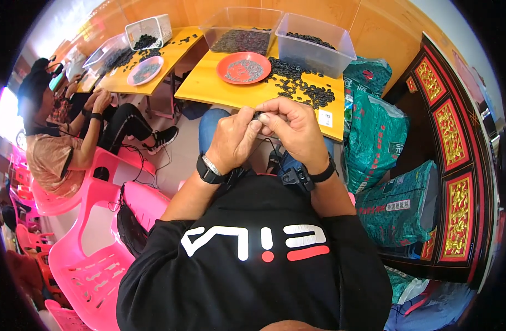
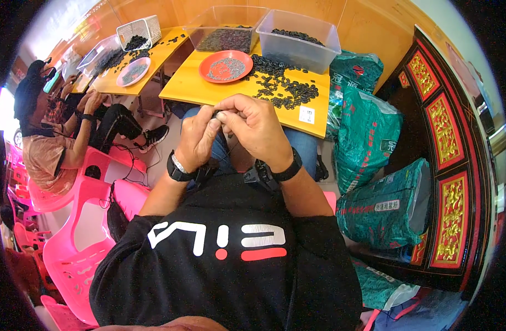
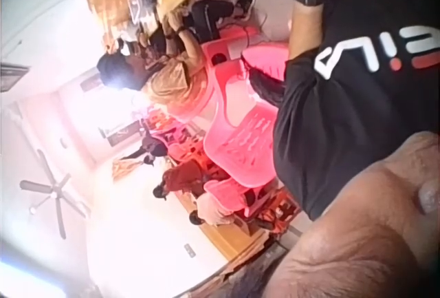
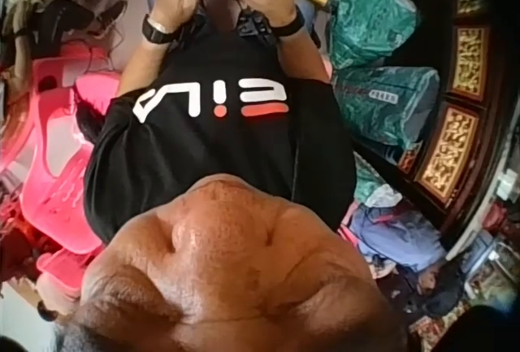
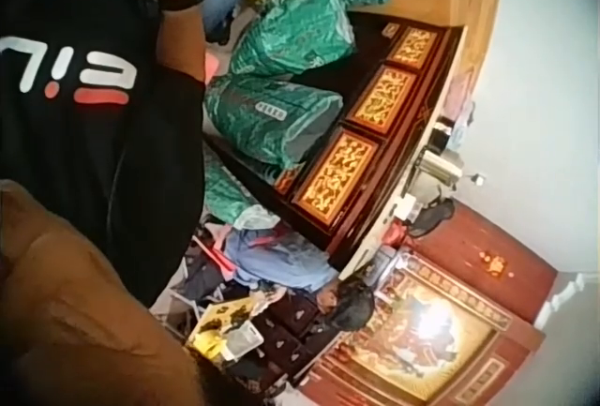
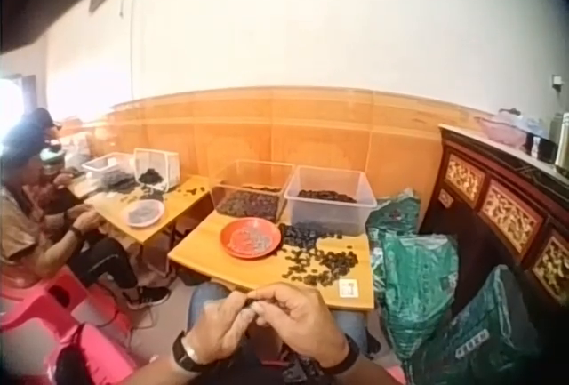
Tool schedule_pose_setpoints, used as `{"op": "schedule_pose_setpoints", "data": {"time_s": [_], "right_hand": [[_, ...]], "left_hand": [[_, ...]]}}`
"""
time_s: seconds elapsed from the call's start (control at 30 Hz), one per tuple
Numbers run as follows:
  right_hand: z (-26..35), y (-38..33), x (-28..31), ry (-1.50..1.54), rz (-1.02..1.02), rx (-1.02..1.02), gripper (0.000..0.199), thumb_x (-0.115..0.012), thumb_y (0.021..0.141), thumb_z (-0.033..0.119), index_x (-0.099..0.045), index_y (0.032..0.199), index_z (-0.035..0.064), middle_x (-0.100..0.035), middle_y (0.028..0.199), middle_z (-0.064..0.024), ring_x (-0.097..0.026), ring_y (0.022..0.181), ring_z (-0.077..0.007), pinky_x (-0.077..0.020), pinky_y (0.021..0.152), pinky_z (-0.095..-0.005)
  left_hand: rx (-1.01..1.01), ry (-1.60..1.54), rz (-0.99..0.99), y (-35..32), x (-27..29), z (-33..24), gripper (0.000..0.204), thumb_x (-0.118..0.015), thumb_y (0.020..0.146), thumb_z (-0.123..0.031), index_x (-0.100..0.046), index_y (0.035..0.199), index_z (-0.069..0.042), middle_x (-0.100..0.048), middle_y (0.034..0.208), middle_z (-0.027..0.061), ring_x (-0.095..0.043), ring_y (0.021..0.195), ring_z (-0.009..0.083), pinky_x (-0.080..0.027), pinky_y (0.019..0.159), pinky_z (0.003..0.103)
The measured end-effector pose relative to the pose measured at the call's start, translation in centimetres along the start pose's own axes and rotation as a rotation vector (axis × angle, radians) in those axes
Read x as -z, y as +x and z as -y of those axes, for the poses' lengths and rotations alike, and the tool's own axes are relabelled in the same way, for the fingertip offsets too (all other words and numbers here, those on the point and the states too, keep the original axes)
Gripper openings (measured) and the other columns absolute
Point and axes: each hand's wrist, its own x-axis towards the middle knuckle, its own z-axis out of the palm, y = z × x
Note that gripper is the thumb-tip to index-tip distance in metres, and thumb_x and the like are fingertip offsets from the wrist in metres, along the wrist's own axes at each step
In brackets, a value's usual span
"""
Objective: Assembling small electrical connectors by inserting internal pins into black plastic housings.
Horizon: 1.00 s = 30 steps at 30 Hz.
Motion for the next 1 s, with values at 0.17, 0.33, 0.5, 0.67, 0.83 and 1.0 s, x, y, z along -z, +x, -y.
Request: {"op": "schedule_pose_setpoints", "data": {"time_s": [0.17,0.33,0.5,0.67,0.83,1.0], "right_hand": [[-0.6,0.7,0.5,0.082,0.017,-0.068,0.016,-0.057,0.088,0.001,-0.06,0.103,-0.0024,-0.064,0.083,-0.0033,-0.059,0.069,-0.0056,-0.0496,0.064,-0.0193],[-3.2,2.4,2.9,0.129,0.067,-0.195,0.017,-0.061,0.084,0.003,-0.06,0.1,-0.0021,-0.063,0.082,-0.0024,-0.058,0.069,-0.0063,-0.0491,0.064,-0.0198],[-4.9,5.9,4.6,0.013,0.047,-0.246,0.017,-0.063,0.082,0.006,-0.059,0.097,-0.0011,-0.062,0.078,-0.0017,-0.057,0.066,-0.0063,-0.0483,0.062,-0.0196],[-7.4,11.6,5.8,-0.107,0.201,-0.384,0.018,-0.063,0.081,0.008,-0.06,0.097,0.0005,-0.061,0.075,-0.0021,-0.057,0.061,-0.0074,-0.048,0.056,-0.0216],[-9.1,24.5,10.0,-0.217,0.05,-0.18,0.014,-0.061,0.075,0.005,-0.062,0.088,-0.001,-0.062,0.067,-0.0055,-0.061,0.06,-0.0129,-0.048,0.053,-0.0259],[-12.2,31.1,12.1,-0.651,-0.249,0.002,0.016,-0.06,0.083,0.014,-0.063,0.091,0.0005,-0.064,0.072,-0.0044,-0.058,0.059,-0.0105,-0.0446,0.051,-0.0231]], "left_hand": [[0.119,-0.135,0.003,0.0,-0.7,0.0,0.019,-0.047,0.093,-0.019,-0.051,0.096,0.0,-0.06,0.074,0.0206,-0.061,0.07,0.0385,-0.046,0.056,0.041],[0.166,-0.073,0.063,-0.3,-1.4,3.8,0.02,-0.047,0.092,-0.021,-0.052,0.096,-0.002,-0.059,0.075,0.021,-0.059,0.07,0.0398,-0.046,0.057,0.041],[0.586,-0.45,0.018,-1.4,-2.9,10.2,0.02,-0.047,0.092,-0.021,-0.05,0.083,-0.004,-0.051,0.062,0.0023,-0.052,0.055,0.0113,-0.038,0.048,0.024],[0.874,-0.808,-0.041,-0.2,-3.4,12.5,0.017,-0.045,0.091,-0.02,-0.053,0.084,-0.006,-0.053,0.061,0.0029,-0.05,0.044,0.0125,-0.037,0.038,0.023],[0.99,-0.779,-0.05,-1.3,-3.9,14.1,0.017,-0.045,0.09,-0.019,-0.053,0.081,-0.006,-0.052,0.06,0.0025,-0.05,0.045,0.0119,-0.037,0.039,0.022],[0.91,-0.551,-0.083,-0.6,-3.2,14.3,0.016,-0.049,0.087,-0.018,-0.054,0.08,-0.004,-0.053,0.059,0.0042,-0.052,0.051,0.0129,-0.04,0.047,0.026]]}}
